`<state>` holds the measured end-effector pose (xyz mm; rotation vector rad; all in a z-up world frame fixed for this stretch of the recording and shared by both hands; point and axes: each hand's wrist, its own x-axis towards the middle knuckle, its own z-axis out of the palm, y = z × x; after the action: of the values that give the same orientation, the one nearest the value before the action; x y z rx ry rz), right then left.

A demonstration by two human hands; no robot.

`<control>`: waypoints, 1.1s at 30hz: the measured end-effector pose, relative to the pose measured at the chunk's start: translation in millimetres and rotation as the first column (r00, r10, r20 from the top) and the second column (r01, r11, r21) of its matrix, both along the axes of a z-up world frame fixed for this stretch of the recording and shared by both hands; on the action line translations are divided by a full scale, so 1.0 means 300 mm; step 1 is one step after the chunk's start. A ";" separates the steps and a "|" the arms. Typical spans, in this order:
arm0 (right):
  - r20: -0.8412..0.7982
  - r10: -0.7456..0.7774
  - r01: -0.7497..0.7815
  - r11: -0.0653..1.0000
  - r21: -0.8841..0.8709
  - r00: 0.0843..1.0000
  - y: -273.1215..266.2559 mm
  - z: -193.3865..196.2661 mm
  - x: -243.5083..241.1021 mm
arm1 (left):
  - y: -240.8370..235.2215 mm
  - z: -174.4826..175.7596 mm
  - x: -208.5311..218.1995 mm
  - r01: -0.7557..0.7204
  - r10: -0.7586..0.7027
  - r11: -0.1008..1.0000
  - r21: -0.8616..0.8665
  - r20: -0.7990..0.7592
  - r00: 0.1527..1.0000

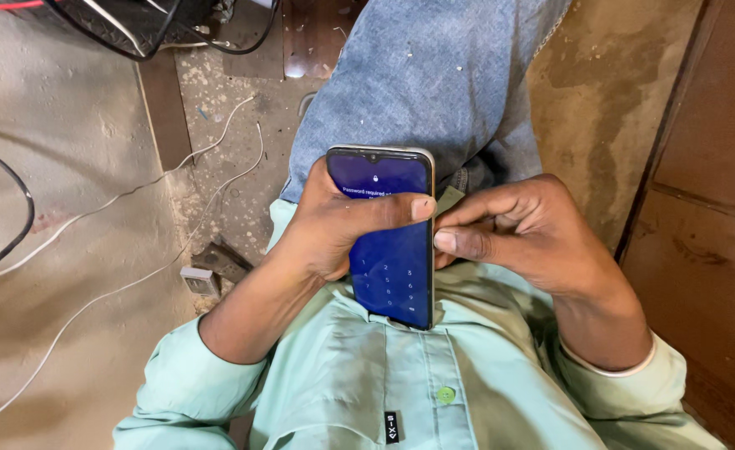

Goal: The person uses tweezers to pry and separate the screen assembly from the smartphone frame. They then reassemble the phone, press the power button to test the display, and open the back again to adjust internal components.

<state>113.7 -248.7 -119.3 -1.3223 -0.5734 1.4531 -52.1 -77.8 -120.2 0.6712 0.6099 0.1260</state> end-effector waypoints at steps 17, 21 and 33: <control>-0.076 0.017 -0.017 1.000 0.003 0.997 0.007 -0.020 0.021 | -0.002 -0.031 0.008 0.016 -0.016 0.998 0.061 -0.001 1.000; -0.080 -0.006 0.003 0.999 -0.039 0.997 0.004 -0.012 0.007 | -0.007 -0.037 0.008 -0.004 0.005 1.000 0.028 -0.010 1.000; -0.030 -0.032 0.031 0.999 -0.023 0.999 0.000 -0.003 -0.009 | -0.008 -0.045 0.001 -0.003 0.003 1.000 -0.006 0.001 1.000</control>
<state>111.1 -248.7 -120.0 -1.3189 -0.5156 1.4556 -51.9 -80.1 -133.7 0.6643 0.6101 0.1272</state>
